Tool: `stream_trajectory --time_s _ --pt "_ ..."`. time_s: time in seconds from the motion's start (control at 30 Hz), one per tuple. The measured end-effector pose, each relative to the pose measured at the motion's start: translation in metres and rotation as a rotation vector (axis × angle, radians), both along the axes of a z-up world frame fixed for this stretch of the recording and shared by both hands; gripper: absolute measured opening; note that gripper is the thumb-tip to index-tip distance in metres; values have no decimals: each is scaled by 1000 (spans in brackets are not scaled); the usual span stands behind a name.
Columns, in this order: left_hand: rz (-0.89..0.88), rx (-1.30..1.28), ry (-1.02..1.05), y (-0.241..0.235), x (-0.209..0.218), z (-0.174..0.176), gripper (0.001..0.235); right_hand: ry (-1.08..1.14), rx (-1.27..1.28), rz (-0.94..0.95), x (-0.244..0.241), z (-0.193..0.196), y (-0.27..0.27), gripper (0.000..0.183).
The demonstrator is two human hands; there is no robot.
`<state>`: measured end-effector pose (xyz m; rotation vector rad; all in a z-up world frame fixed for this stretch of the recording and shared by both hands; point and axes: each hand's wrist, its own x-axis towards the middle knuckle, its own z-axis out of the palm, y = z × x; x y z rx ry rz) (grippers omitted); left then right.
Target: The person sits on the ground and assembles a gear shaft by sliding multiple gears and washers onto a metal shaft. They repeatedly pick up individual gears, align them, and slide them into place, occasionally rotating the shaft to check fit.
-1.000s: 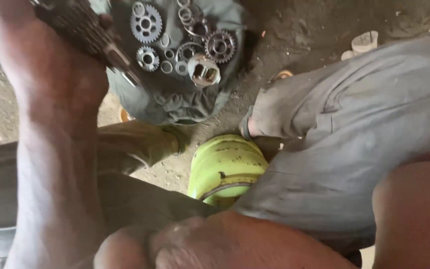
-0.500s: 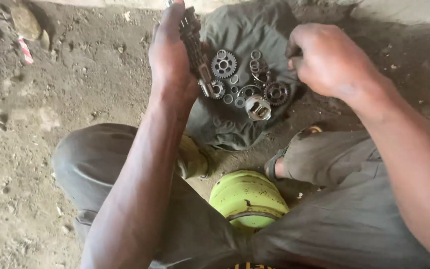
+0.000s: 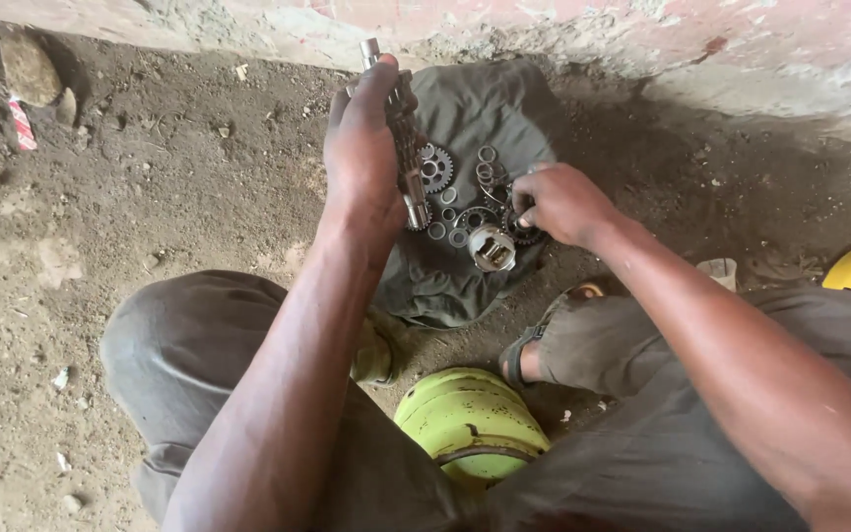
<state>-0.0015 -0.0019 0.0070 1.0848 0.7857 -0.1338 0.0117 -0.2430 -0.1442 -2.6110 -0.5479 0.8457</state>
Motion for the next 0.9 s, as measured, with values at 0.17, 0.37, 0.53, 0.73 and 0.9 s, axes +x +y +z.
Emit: stream_trajectory --time_s 0.17,0.37,0.53,0.73,0.9 --pt "-34 30 37 -3 -2 3 27 69 -23 -84 -4 4 4 10" --pt "10 0 0 0 2 -8 27 60 6 -86 4 19 5 5" --pt "63 -15 -60 4 5 -12 27 202 -49 -108 2 34 18 29" --pt "67 -38 -99 8 4 -14 29 120 -161 11 3 35 22 24" --pt "125 -102 -101 6 4 -12 24 118 -81 -324 19 94 38 33"
